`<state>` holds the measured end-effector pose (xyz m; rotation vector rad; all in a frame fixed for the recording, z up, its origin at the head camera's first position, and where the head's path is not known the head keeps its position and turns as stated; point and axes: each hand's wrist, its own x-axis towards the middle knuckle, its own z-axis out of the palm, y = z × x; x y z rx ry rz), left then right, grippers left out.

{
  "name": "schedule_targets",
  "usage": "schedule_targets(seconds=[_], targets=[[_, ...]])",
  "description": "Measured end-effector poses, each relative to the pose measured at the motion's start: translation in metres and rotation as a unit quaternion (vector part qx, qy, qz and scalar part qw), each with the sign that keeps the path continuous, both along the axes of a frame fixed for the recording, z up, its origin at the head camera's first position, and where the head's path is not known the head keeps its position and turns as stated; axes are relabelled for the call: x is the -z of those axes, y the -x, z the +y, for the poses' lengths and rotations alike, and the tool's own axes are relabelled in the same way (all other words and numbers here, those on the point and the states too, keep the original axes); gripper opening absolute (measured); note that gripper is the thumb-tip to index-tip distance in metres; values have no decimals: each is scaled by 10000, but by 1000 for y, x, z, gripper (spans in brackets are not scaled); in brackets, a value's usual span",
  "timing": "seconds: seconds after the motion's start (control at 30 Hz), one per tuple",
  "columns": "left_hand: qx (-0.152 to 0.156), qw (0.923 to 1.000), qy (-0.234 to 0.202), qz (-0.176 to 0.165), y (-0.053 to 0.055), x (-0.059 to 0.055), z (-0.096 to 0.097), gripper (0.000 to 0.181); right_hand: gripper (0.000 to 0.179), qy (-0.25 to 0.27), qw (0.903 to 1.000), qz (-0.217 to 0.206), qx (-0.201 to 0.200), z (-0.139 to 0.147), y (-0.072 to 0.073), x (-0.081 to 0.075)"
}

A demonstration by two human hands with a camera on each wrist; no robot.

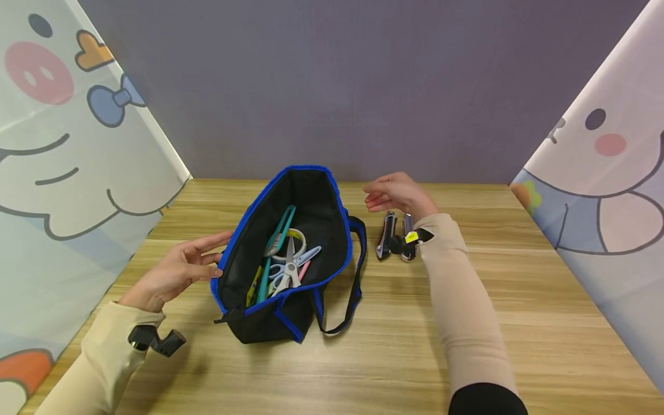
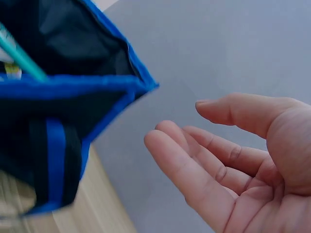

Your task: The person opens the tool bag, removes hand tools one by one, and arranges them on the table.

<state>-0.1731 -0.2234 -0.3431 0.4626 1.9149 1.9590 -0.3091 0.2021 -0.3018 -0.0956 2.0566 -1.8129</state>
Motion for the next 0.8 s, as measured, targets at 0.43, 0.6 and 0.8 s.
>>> schedule_targets(seconds=[0.43, 0.6, 0.8], targets=[[64, 10000, 11, 63, 1, 1, -2, 72, 34, 294, 9985, -48, -470, -70, 4, -11], [73, 9999, 5, 79, 2, 3, -2, 72, 27, 185, 9974, -23, -689, -97, 6, -8], [108, 9999, 1, 100, 2, 4, -4, 71, 29, 118, 9965, -208, -804, -123, 9, 5]])
